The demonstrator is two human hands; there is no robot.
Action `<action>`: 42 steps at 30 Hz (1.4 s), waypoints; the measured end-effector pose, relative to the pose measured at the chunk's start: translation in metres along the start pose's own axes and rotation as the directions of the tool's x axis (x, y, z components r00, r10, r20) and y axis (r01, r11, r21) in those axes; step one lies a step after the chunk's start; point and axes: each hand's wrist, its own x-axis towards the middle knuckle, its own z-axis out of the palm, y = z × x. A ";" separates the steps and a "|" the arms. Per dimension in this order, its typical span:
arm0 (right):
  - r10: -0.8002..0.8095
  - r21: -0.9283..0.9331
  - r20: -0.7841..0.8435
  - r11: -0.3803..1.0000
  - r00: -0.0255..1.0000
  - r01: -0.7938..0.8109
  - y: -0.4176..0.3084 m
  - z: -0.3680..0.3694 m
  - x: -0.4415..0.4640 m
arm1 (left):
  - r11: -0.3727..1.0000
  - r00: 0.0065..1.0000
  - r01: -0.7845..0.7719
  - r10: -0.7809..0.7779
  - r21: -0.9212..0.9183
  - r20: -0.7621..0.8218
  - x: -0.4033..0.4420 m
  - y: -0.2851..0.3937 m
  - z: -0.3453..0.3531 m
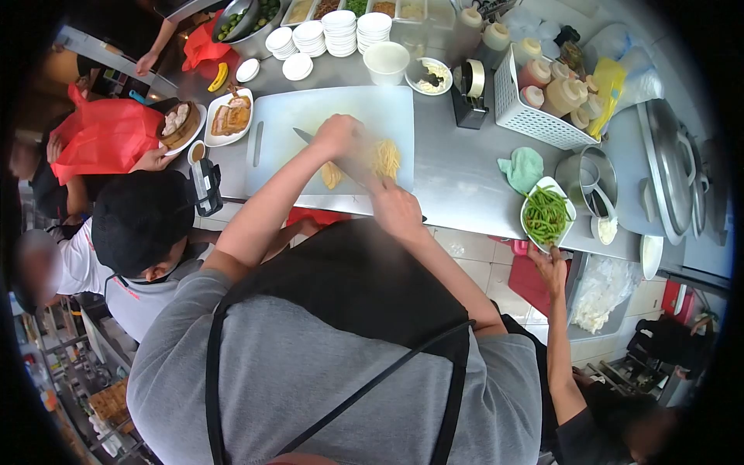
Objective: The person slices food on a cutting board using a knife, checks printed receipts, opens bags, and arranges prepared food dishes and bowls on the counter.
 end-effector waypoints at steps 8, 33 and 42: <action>0.059 0.113 0.141 0.991 0.988 -0.075 -0.005 -0.017 -0.003 | 0.972 0.990 -0.140 0.139 0.189 0.019 0.031 -0.013 0.033; -0.009 0.122 0.147 0.993 0.989 -0.009 -0.016 -0.028 0.007 | 0.960 0.898 -0.219 0.269 0.176 -0.349 0.007 0.014 0.045; -0.068 0.055 0.102 0.996 0.992 0.063 0.003 -0.038 0.014 | 0.930 0.769 -0.306 0.368 0.206 -0.523 -0.002 0.020 0.034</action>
